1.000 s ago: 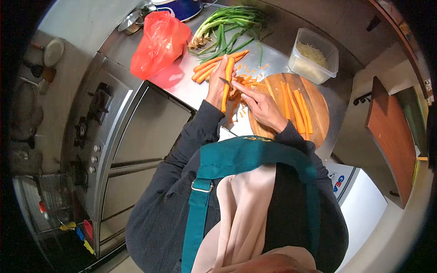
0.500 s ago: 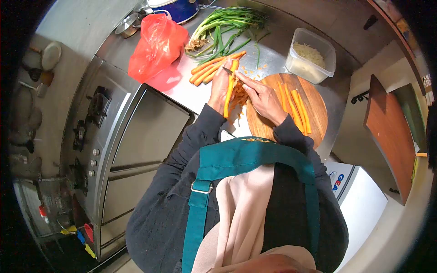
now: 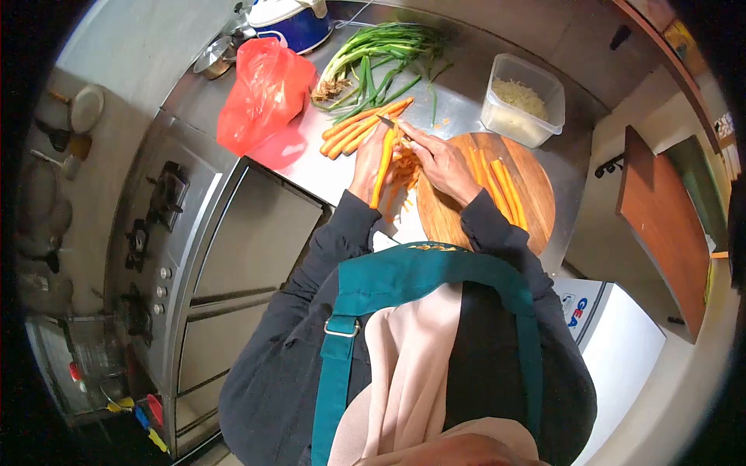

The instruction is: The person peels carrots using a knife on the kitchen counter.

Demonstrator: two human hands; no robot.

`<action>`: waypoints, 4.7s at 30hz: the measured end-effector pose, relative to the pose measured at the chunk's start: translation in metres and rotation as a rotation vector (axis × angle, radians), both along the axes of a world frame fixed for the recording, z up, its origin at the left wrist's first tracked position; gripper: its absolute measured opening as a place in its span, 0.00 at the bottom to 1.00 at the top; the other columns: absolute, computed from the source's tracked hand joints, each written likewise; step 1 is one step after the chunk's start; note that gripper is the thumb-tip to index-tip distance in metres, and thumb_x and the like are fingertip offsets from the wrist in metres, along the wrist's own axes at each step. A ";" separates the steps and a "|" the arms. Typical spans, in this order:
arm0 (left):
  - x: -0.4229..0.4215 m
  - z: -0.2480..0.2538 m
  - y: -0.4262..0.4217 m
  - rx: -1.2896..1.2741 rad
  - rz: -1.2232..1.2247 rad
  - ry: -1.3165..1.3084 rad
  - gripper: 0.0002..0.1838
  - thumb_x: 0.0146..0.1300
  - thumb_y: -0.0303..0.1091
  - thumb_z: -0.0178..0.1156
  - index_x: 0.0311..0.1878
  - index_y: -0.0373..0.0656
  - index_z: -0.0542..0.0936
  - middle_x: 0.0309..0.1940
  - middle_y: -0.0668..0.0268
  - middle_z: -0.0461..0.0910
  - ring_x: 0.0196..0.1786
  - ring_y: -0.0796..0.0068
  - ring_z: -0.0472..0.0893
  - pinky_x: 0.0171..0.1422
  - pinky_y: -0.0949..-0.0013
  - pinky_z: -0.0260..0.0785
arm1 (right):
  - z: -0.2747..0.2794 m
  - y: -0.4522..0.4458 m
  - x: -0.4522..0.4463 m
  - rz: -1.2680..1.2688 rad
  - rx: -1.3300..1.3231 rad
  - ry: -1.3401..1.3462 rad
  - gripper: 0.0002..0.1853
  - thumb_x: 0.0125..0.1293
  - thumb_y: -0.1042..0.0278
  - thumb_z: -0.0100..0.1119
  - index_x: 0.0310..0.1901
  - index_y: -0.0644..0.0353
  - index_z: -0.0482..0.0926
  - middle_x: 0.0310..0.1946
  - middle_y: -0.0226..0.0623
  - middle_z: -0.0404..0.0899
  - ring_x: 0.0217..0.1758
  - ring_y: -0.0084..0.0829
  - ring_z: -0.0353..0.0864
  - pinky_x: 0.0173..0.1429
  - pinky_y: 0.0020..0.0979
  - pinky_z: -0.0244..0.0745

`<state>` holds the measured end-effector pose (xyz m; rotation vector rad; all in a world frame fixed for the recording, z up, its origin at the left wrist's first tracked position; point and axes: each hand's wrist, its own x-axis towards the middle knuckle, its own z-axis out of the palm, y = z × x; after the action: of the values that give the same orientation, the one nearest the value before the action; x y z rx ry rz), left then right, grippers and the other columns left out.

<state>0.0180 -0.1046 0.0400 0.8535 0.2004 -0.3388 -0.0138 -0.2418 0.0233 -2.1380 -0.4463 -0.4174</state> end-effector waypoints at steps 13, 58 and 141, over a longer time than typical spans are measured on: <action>0.018 -0.041 0.005 0.028 -0.027 -0.003 0.14 0.67 0.42 0.47 0.40 0.40 0.72 0.24 0.69 0.70 0.21 0.84 0.68 0.21 0.83 0.62 | 0.006 -0.007 -0.013 0.062 0.041 0.065 0.21 0.65 0.66 0.43 0.60 0.46 0.65 0.48 0.49 0.73 0.50 0.46 0.74 0.53 0.37 0.69; 0.005 -0.016 0.006 0.040 -0.005 -0.194 0.14 0.65 0.43 0.52 0.41 0.40 0.73 0.25 0.69 0.72 0.24 0.82 0.71 0.28 0.81 0.66 | 0.004 -0.013 0.014 -0.043 0.031 0.064 0.19 0.65 0.67 0.43 0.58 0.47 0.68 0.47 0.49 0.75 0.50 0.45 0.75 0.51 0.35 0.70; 0.032 -0.061 0.020 -0.054 -0.336 -0.281 0.20 0.69 0.46 0.41 0.52 0.40 0.68 0.32 0.68 0.71 0.32 0.83 0.73 0.33 0.80 0.70 | 0.013 -0.011 0.007 0.021 -0.083 0.165 0.23 0.64 0.63 0.41 0.62 0.44 0.62 0.34 0.51 0.78 0.32 0.52 0.77 0.36 0.47 0.69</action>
<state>0.0498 -0.0847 -0.0208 0.8712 -0.2154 -0.5299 -0.0067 -0.2525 0.0361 -2.2252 -0.3970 -0.2122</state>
